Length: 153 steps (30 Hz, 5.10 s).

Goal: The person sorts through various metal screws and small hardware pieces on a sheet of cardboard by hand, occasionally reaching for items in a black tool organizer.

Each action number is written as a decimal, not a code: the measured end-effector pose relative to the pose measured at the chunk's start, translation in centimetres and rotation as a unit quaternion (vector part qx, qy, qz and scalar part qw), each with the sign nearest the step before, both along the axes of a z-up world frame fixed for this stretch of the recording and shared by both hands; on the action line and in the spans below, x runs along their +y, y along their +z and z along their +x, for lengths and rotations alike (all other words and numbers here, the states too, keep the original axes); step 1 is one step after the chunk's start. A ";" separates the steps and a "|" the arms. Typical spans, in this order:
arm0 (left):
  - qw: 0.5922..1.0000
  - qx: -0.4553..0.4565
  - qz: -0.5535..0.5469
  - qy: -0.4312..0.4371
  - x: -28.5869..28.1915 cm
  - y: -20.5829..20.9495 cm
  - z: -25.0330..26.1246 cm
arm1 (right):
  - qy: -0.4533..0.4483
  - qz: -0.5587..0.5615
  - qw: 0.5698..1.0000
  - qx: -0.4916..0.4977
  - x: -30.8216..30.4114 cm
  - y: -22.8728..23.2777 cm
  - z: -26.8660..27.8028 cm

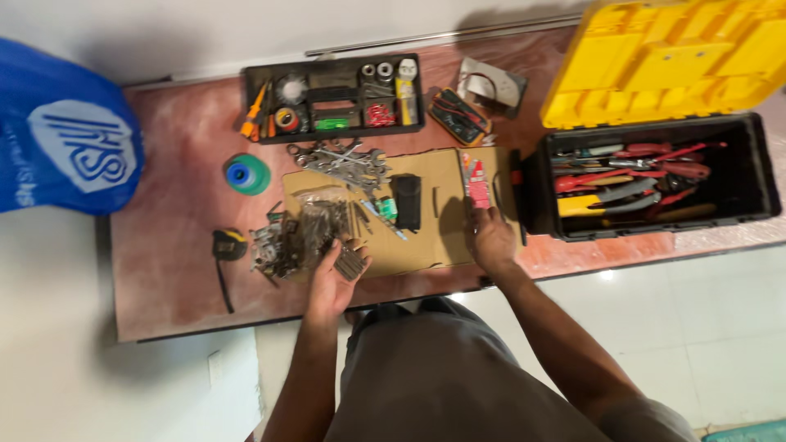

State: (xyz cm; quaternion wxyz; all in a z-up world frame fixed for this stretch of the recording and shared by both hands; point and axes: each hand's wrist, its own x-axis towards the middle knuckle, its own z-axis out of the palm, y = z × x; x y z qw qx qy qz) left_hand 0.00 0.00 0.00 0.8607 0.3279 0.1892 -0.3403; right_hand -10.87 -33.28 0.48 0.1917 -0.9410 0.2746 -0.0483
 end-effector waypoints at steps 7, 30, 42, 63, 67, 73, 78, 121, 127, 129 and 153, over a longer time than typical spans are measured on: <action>1.000 -0.006 -0.023 -0.011 3.2 -0.3 2.4 | 0.057 0.108 0.991 -0.061 8.5 1.4 3.6; 0.992 -0.013 -0.014 -0.126 12.1 2.0 10.7 | -0.097 0.213 0.966 -0.113 20.3 -5.7 9.1; 0.994 -0.019 -0.050 -0.099 11.6 0.9 10.9 | -0.156 0.675 0.675 -0.253 18.3 -0.8 8.5; 0.999 -0.014 0.004 -0.047 13.0 1.5 10.2 | -0.111 0.572 0.812 0.022 17.0 -2.6 11.6; 0.998 -0.046 0.015 -0.042 13.6 3.2 10.0 | -0.111 0.573 0.812 -0.015 16.5 -3.2 12.3; 0.998 -0.025 0.035 -0.055 13.9 3.3 10.1 | -0.131 0.545 0.827 -0.053 14.7 -4.3 13.1; 0.991 0.012 0.077 -0.110 13.0 1.0 10.4 | -0.170 0.588 0.765 -0.201 11.9 -5.0 12.1; 0.977 -0.037 0.170 -0.125 11.8 6.3 9.8 | -0.081 0.228 0.954 -0.176 4.7 -2.0 19.9; 0.992 -0.017 0.083 -0.098 10.8 3.2 10.2 | 0.046 0.290 0.951 -0.094 16.5 -3.0 11.3; 0.994 -0.021 0.055 -0.092 10.4 2.2 10.5 | 0.038 0.300 0.949 -0.094 20.0 -2.6 10.4; 0.987 -0.021 -0.043 -0.153 10.7 1.2 10.5 | -0.061 0.247 0.967 -0.003 21.1 -4.0 13.1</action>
